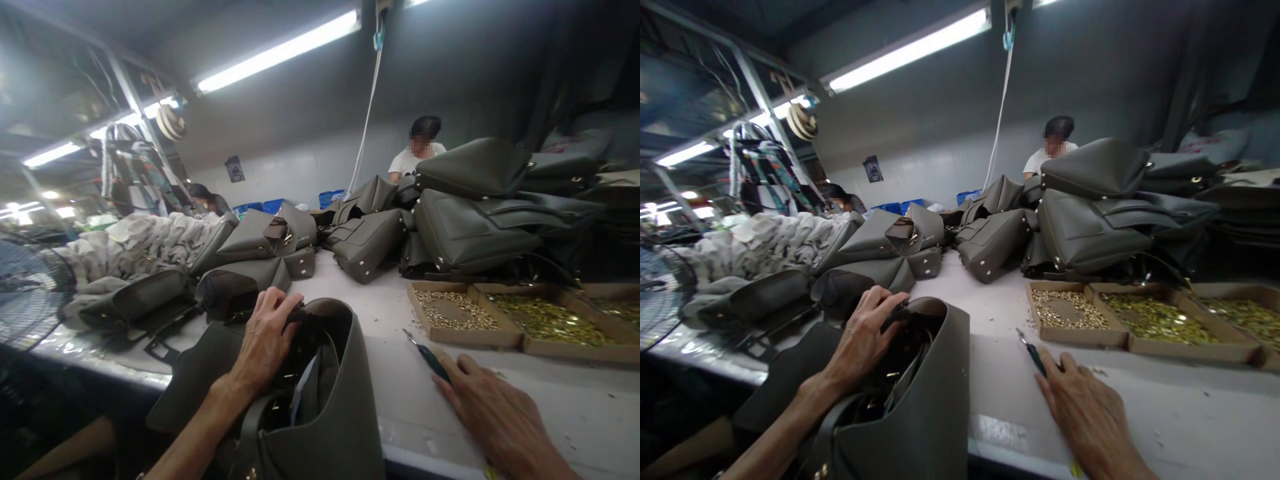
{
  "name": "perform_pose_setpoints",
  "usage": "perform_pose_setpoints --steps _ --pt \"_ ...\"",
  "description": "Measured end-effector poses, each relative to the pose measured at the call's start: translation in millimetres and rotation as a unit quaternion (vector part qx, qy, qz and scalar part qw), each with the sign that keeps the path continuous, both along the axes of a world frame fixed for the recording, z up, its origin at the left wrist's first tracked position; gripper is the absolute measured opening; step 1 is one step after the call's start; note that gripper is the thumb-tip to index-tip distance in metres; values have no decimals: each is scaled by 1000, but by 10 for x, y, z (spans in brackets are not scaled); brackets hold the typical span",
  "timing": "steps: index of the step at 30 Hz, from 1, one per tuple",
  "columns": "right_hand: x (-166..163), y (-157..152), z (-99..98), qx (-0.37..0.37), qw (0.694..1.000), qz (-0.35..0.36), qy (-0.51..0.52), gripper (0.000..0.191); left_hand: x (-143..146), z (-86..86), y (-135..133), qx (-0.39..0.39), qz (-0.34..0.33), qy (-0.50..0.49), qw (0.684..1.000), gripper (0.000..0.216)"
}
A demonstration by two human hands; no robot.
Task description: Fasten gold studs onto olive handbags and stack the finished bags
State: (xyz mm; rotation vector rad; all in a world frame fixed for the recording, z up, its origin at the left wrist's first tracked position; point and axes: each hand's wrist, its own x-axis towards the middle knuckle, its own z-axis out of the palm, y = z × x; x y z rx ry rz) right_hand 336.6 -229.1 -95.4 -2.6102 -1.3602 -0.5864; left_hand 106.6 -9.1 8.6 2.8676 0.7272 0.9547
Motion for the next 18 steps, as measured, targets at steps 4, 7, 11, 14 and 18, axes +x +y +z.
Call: perform_pose_setpoints --steps 4,7,11,14,18 --pt "-191 200 557 106 987 118 15 32 40 75 -38 10 -11 26 1000 32" --pt "-381 455 1087 218 941 239 101 37 98 122 -80 31 -24 46 998 30" --pt "-467 914 1413 151 925 307 166 50 152 178 -115 32 -31 65 997 35" --pt "-432 1152 1368 65 905 358 221 42 110 246 -192 40 -11 38 998 38" --pt "-483 1150 1257 45 895 376 235 24 -58 256 -344 -71 4 -32 997 7"
